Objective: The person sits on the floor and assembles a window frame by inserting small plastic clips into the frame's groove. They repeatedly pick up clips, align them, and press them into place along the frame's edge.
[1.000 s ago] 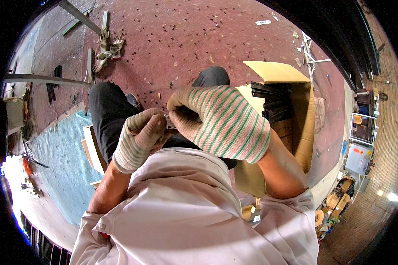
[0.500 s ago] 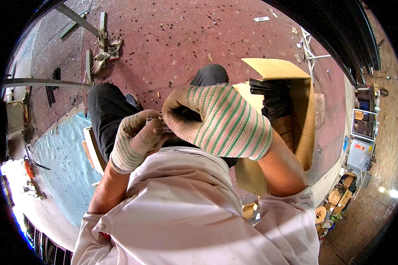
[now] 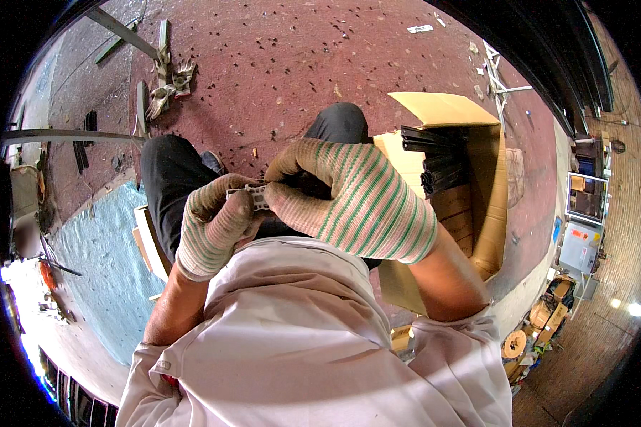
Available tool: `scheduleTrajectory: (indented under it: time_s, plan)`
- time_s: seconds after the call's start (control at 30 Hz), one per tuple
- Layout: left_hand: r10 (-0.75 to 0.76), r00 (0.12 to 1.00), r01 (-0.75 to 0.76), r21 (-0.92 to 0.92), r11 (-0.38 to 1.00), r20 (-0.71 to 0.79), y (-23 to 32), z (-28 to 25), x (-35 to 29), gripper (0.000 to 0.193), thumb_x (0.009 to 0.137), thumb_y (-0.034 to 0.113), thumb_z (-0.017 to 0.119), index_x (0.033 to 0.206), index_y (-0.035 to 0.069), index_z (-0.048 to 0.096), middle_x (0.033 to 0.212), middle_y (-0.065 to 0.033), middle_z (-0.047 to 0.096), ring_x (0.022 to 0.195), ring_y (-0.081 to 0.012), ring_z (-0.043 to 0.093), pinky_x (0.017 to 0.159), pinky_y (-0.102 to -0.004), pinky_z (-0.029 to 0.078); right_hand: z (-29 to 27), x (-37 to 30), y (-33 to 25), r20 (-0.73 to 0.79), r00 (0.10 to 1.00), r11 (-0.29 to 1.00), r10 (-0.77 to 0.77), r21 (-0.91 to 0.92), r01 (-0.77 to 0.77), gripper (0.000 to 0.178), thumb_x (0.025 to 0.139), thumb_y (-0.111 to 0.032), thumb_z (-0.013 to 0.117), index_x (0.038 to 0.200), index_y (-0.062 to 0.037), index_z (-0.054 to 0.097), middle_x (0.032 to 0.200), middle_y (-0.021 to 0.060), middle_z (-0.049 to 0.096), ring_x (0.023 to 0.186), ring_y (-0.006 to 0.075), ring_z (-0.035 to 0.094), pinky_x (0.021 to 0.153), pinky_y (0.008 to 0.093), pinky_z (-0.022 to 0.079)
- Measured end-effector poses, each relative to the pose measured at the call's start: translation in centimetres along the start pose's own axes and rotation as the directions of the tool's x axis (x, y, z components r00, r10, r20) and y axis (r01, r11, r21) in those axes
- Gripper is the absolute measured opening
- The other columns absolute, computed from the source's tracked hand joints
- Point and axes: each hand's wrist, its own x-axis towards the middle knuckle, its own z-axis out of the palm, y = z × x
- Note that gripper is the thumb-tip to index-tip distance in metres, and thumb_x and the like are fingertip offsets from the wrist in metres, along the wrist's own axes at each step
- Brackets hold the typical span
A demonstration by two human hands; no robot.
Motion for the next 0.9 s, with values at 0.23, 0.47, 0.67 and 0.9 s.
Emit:
scheduleTrajectory:
  time_s: [0.23, 0.47, 0.67, 0.9]
  plan:
    - [-0.025, 0.999, 0.024, -0.012, 1.0, -0.041, 0.5, 0.5, -0.1, 0.024, 0.096, 0.021, 0.068, 0.107, -0.001, 0.066, 0.082, 0.0051, 0.062, 0.075, -0.0022, 0.052, 0.067, -0.0187, 0.044, 0.2, 0.0, 0.1, -0.049, 0.993, 0.99, -0.103, -0.097, 0.098, 0.012, 0.089, -0.008, 0.071, 0.1, -0.0024, 0.069, 0.084, -0.0009, 0.068, 0.077, 0.0046, 0.059, 0.069, 0.0212, 0.051]
    - [-0.006, 0.999, 0.007, 0.004, 1.0, -0.039, 0.5, 0.3, -0.1, 0.021, 0.097, 0.018, 0.067, 0.107, -0.001, 0.066, 0.083, 0.0044, 0.063, 0.076, -0.0018, 0.053, 0.067, -0.0175, 0.045, 0.5, 0.1, 0.3, 0.004, 1.0, 0.994, 0.0, 0.112, -0.001, 0.013, 0.09, -0.008, 0.07, 0.102, -0.0026, 0.068, 0.088, -0.0014, 0.067, 0.081, 0.0045, 0.059, 0.074, 0.0215, 0.05]
    - [-0.013, 0.997, 0.014, 0.01, 1.0, -0.076, 0.8, 0.9, -0.2, 0.023, 0.097, 0.018, 0.067, 0.109, -0.001, 0.065, 0.084, 0.0031, 0.064, 0.076, -0.0017, 0.054, 0.067, -0.0174, 0.045, 0.8, -0.1, 0.3, -0.05, 0.999, 0.993, 0.001, 0.12, 0.005, 0.013, 0.09, -0.006, 0.069, 0.103, -0.0031, 0.067, 0.087, -0.0018, 0.066, 0.081, 0.0037, 0.058, 0.074, 0.0218, 0.05]
    - [0.003, 0.996, 0.002, 0.058, 0.998, -0.089, 0.9, 0.9, -0.2, 0.024, 0.096, 0.018, 0.067, 0.11, -0.001, 0.064, 0.084, 0.0013, 0.066, 0.075, -0.0014, 0.056, 0.064, -0.0164, 0.045, 1.2, -0.2, 0.2, -0.077, 0.997, 0.998, 0.003, 0.07, 0.003, 0.012, 0.089, -0.006, 0.066, 0.101, -0.0024, 0.065, 0.084, -0.0004, 0.064, 0.078, 0.005, 0.058, 0.072, 0.0227, 0.05]
